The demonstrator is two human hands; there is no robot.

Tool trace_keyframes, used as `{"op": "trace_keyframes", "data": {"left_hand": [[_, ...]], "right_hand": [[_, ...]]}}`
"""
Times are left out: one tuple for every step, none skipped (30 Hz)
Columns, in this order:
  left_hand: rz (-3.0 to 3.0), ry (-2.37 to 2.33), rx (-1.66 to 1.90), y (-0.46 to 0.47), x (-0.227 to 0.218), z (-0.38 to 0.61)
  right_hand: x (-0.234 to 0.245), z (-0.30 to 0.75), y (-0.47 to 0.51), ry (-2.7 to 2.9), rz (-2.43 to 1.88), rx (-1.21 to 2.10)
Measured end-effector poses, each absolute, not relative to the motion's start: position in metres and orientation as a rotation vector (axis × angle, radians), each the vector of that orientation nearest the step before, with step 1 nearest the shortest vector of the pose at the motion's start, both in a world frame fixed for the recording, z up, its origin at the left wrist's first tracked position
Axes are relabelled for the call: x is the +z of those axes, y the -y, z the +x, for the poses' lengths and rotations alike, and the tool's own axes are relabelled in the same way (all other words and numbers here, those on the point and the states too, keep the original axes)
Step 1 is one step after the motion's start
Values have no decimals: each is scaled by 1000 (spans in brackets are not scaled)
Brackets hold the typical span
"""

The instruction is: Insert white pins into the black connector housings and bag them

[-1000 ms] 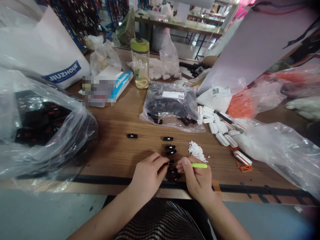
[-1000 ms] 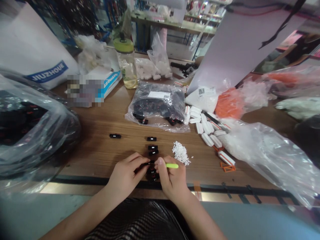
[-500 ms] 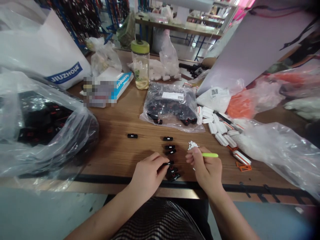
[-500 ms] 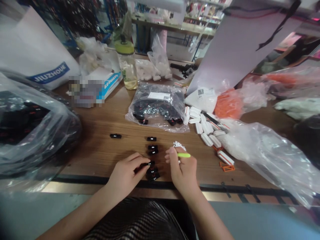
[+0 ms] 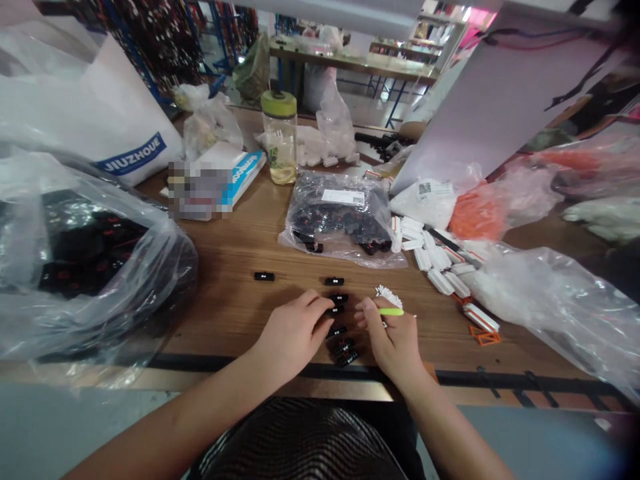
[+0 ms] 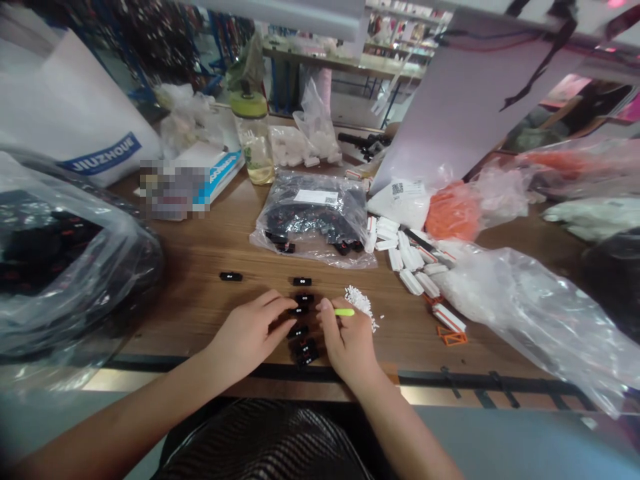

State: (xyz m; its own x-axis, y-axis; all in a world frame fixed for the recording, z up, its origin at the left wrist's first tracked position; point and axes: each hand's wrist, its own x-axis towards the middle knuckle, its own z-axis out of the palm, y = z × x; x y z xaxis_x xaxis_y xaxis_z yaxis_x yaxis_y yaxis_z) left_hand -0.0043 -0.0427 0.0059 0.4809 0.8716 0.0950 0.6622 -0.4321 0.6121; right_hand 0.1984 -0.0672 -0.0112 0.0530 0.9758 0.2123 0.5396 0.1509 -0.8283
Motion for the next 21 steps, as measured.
{"op": "trace_keyframes", "data": {"left_hand": [[2252,-1263,538,43,4,-3],[2266,-1260,533,43,1,-2],[2269,-1256,536,44,0,-1],[2263,-1252,545,44,-2,-1],[2250,-1246,558,45,-3,-1],[2235,-1241,574,45,-5,-2],[2221,-1234,588,45,-6,-2],[2208,-1230,600,45,-7,-2],[2198,-1227,611,45,-8,-2],[2188,-1225,620,45,-9,-2],[2178,-1222,628,45,-9,-2],[2168,-1217,635,44,-10,-1],[2159,-1213,640,44,-11,-1],[2152,-1209,645,44,-11,-1],[2146,-1205,649,44,-12,0],[2142,-1203,652,44,-12,0],[2137,-1202,652,44,-12,0],[2132,-1203,648,44,-12,0],[2128,-1203,645,44,-12,0],[2124,-1203,642,44,-12,0],[2121,-1202,639,44,-12,0]], "right_hand": [[-11,198,67,1605,-1484,678],[-11,197,68,1610,-1472,697],[-11,196,68,1611,-1464,711],[-10,196,69,1599,-1460,715],[-10,196,70,1576,-1457,710],[-10,195,71,1546,-1452,700],[-9,195,72,1514,-1443,690],[-8,194,73,1492,-1429,694],[-8,194,74,1483,-1412,713],[-7,193,75,1484,-1394,741],[-7,192,76,1491,-1379,769],[-6,191,76,1498,-1367,790],[-6,190,77,1504,-1359,799],[-6,190,77,1509,-1352,796],[-6,190,77,1512,-1345,781],[-6,190,78,1515,-1341,765],[-6,190,78,1518,-1338,748],[-6,190,78,1521,-1337,734],[-6,191,78,1526,-1338,725],[-6,191,78,1533,-1341,725],[-6,191,78,1539,-1346,726]]}}
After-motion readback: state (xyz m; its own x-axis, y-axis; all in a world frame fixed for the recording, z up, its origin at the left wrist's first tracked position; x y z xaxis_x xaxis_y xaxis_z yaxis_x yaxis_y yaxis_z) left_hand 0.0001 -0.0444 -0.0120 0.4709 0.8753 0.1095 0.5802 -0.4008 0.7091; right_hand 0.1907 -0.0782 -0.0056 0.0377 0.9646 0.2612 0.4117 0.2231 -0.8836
